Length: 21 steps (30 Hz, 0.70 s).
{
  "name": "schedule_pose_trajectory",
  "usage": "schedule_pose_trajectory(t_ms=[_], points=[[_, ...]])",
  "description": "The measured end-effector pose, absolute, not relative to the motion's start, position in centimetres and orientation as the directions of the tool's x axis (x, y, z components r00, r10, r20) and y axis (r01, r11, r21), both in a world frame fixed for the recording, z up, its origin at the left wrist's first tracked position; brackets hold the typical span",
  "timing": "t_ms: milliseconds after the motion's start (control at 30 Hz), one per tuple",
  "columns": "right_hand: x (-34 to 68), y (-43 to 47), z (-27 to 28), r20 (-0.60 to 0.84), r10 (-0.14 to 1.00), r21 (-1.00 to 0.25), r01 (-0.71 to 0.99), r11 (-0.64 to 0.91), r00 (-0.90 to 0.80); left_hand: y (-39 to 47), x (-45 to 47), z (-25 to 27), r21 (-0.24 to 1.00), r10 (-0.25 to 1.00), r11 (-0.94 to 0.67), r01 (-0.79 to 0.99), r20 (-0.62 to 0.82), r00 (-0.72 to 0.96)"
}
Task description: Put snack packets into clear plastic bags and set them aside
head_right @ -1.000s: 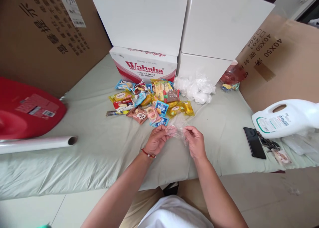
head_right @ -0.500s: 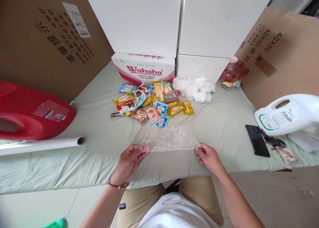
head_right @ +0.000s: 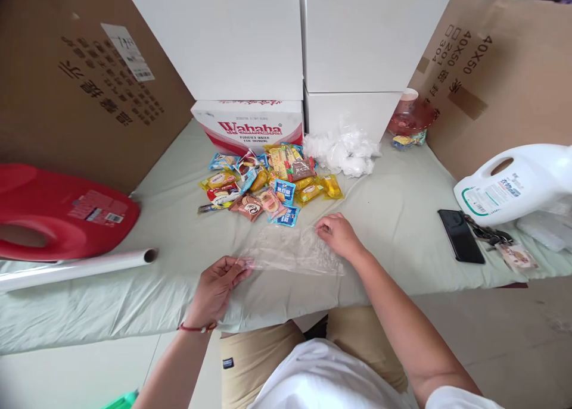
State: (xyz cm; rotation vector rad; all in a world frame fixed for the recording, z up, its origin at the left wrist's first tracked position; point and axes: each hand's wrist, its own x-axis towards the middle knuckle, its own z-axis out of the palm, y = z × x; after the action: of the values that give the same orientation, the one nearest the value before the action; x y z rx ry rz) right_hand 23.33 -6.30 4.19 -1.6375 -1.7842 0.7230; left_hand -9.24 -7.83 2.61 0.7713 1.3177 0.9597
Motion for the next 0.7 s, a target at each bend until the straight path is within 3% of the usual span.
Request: schedule_pose_trajectory(t_ms=[133, 233, 333, 400, 467, 567, 633, 700], points=[[24.8, -8.5, 3.5, -0.043, 0.998, -0.844, 0.533, -0.057, 0.038, -5.5, -10.5, 2.3, 0.905, 0.907, 0.418, -0.080, -0.421, -0.029], [25.0, -10.6, 3.0, -0.068, 0.994, -0.841, 0.531, -0.105, 0.087, -3.9, -10.4, 2.2, 0.913, 0.912, 0.408, 0.032, -0.405, -0.069], [23.6, -12.7, 3.4, 0.110, 0.979, -0.760, 0.649, -0.031, 0.174, -4.2, -9.3, 3.0, 0.937, 0.927, 0.229, 0.264, -0.128, -0.352], [21.9, -14.2, 4.3, 0.273, 0.944, -0.683, 0.728, 0.053, 0.188, -5.7, -8.1, 4.1, 0.920, 0.895, 0.124, 0.372, 0.058, -0.443], [20.0, -15.6, 5.3, 0.413, 0.904, -0.581, 0.797, 0.165, 0.114, -7.9, -6.3, 5.3, 0.962, 0.949, 0.116, 0.248, -0.033, -0.315], [16.7, -17.3, 6.1, 0.489, 0.866, -0.415, 0.843, 0.342, -0.110, -11.2, -3.3, 6.2, 0.936, 0.927, 0.352, -0.008, -0.347, 0.141], [14.6, -18.0, 6.1, 0.464, 0.853, -0.345, 0.839, 0.421, -0.237, -12.6, -1.5, 5.9, 0.909, 0.899, 0.414, -0.046, -0.400, 0.175], [13.0, -18.6, 5.9, 0.426, 0.848, -0.340, 0.813, 0.472, -0.314, -13.2, -0.5, 5.1, 0.919, 0.918, 0.393, -0.031, -0.390, 0.074]])
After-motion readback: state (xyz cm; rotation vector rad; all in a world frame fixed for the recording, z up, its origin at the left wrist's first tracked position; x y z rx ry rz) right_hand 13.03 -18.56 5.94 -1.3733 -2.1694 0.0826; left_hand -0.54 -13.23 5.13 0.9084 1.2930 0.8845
